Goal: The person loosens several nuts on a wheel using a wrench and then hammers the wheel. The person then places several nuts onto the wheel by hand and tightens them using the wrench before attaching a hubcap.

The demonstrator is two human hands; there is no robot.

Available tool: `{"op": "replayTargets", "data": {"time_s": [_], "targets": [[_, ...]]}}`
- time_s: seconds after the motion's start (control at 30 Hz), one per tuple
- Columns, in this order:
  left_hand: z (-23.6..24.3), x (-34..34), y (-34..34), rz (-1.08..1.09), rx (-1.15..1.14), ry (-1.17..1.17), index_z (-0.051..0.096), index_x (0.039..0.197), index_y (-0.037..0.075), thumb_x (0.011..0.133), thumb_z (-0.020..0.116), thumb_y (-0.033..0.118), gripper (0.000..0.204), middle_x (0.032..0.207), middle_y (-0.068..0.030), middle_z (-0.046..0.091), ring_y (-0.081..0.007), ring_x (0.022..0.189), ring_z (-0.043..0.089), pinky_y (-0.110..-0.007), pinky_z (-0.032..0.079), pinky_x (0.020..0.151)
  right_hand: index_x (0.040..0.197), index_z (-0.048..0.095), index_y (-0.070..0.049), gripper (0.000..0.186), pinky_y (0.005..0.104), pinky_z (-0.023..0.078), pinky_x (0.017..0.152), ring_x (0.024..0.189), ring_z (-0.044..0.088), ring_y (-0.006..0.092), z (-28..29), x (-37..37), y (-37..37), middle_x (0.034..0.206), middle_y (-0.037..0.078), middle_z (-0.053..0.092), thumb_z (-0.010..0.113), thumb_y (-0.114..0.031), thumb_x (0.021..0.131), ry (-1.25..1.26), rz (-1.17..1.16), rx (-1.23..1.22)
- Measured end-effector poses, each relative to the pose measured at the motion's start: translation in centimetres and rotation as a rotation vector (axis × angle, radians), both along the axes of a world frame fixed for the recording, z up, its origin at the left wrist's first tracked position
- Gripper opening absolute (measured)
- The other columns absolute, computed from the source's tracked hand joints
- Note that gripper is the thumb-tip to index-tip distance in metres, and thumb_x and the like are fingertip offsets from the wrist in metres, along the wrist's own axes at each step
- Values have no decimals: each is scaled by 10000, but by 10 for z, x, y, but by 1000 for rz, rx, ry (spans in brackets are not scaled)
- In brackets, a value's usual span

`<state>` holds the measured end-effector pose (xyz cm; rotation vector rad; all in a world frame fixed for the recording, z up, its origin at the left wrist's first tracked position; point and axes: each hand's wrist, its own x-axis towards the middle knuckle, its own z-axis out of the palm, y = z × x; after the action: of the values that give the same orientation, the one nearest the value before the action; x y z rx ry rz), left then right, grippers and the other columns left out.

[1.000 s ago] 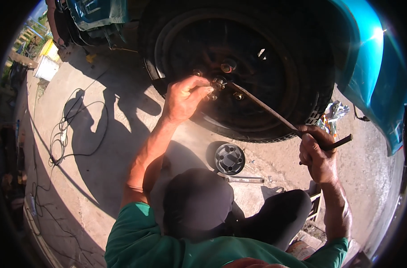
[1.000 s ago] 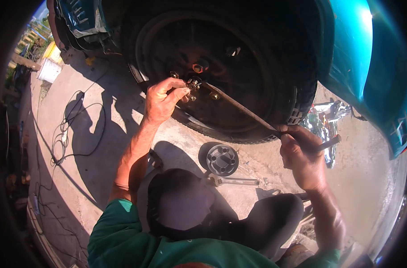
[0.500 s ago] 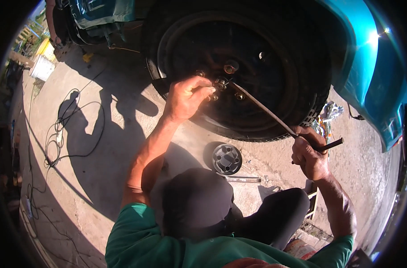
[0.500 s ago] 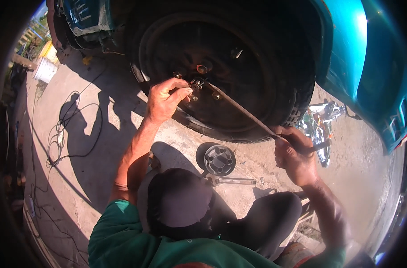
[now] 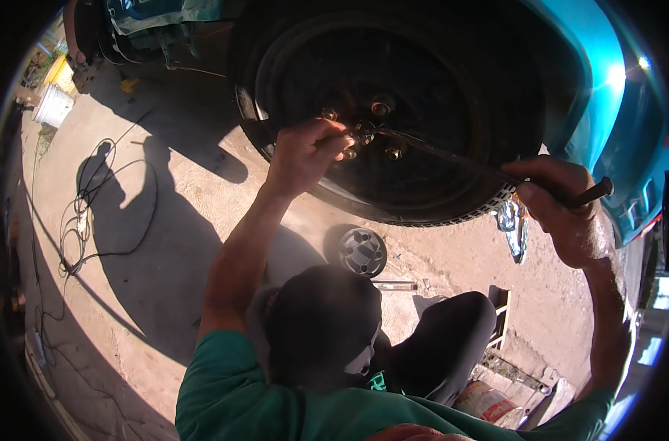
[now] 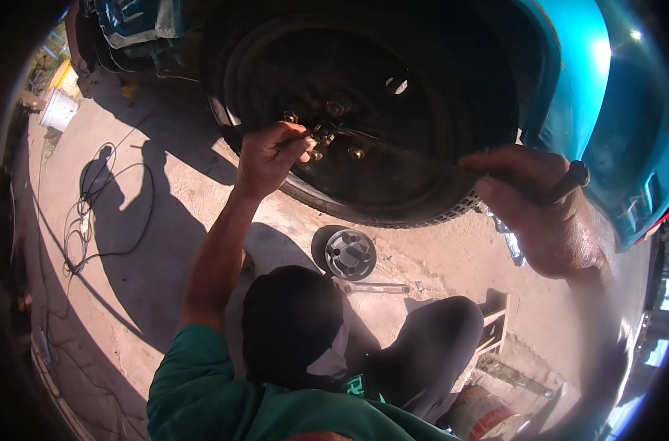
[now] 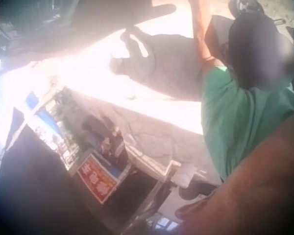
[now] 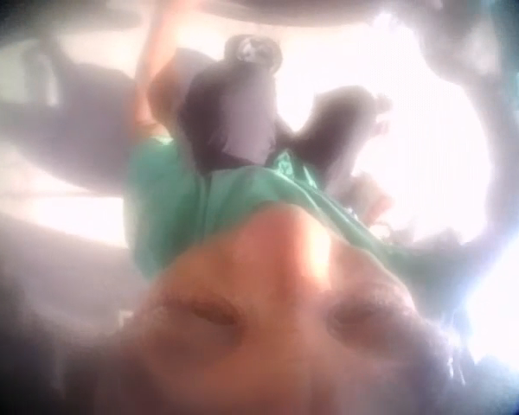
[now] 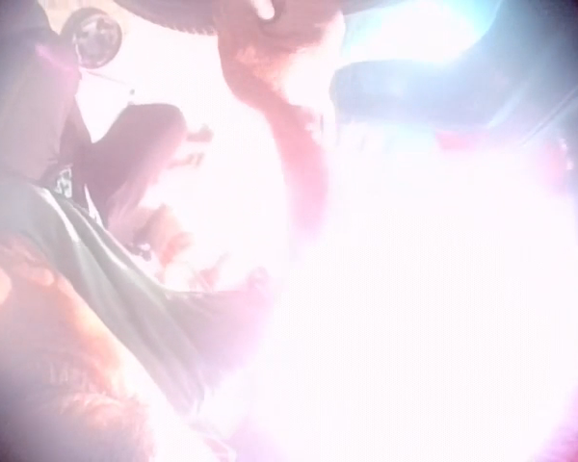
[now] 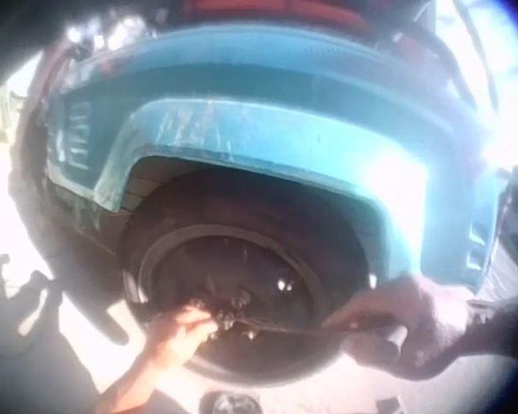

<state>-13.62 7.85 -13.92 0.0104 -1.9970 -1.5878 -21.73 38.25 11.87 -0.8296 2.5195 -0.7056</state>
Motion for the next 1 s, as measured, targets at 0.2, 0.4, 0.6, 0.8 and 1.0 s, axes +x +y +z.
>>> {"op": "replayTargets", "data": {"time_s": [0.2, 0.4, 0.6, 0.8, 1.0], "targets": [[5, -1, 1, -45, -18, 28, 698, 1040, -42, 936, 711, -9, 110, 820, -80, 742, -108, 689, 687, -240, 548, 637, 1130, 771, -39, 256, 302, 528, 775, 833, 678, 168, 28, 4, -25, 916, 98, 742, 688, -139, 909, 156, 17, 84], [1, 0, 9, 49, -114, 186, 716, 1031, -25, 908, 743, -29, 126, 828, -86, 746, -117, 680, 695, -245, 568, 617, 1119, 779, -52, 266, 312, 529, 782, 839, 672, 169, 37, 7, -39, 901, 80, 738, 696, -199, 915, 149, 23, 73], [1, -1, 4, 15, -86, 109, 731, 1056, -49, 916, 717, -31, 142, 830, -85, 739, -106, 671, 672, -240, 557, 616, 1137, 744, -55, 242, 287, 475, 684, 746, 588, 110, 34, 12, -39, 845, 46, 680, 644, -116, 926, 170, 113, 43], [19, 2, 5, 25, -132, 1, 718, 1033, -61, 906, 729, 19, 150, 829, -86, 732, -117, 685, 668, -252, 532, 630, 1197, 693, 7, 283, 265, 451, 639, 676, 560, 91, 12, 47, -21, 773, 46, 635, 618, -47, 929, 255, 357, -58], [41, 17, 30, 270, -306, 117, 711, 1082, 15, 806, 800, 20, 290, 1041, -124, 691, -232, 888, 690, -328, 568, 789, 1194, 714, -22, 269, 285, 451, 671, 728, 559, 94, 21, 45, -20, 806, 44, 652, 655, -113, 947, 236, 214, -29]]}}
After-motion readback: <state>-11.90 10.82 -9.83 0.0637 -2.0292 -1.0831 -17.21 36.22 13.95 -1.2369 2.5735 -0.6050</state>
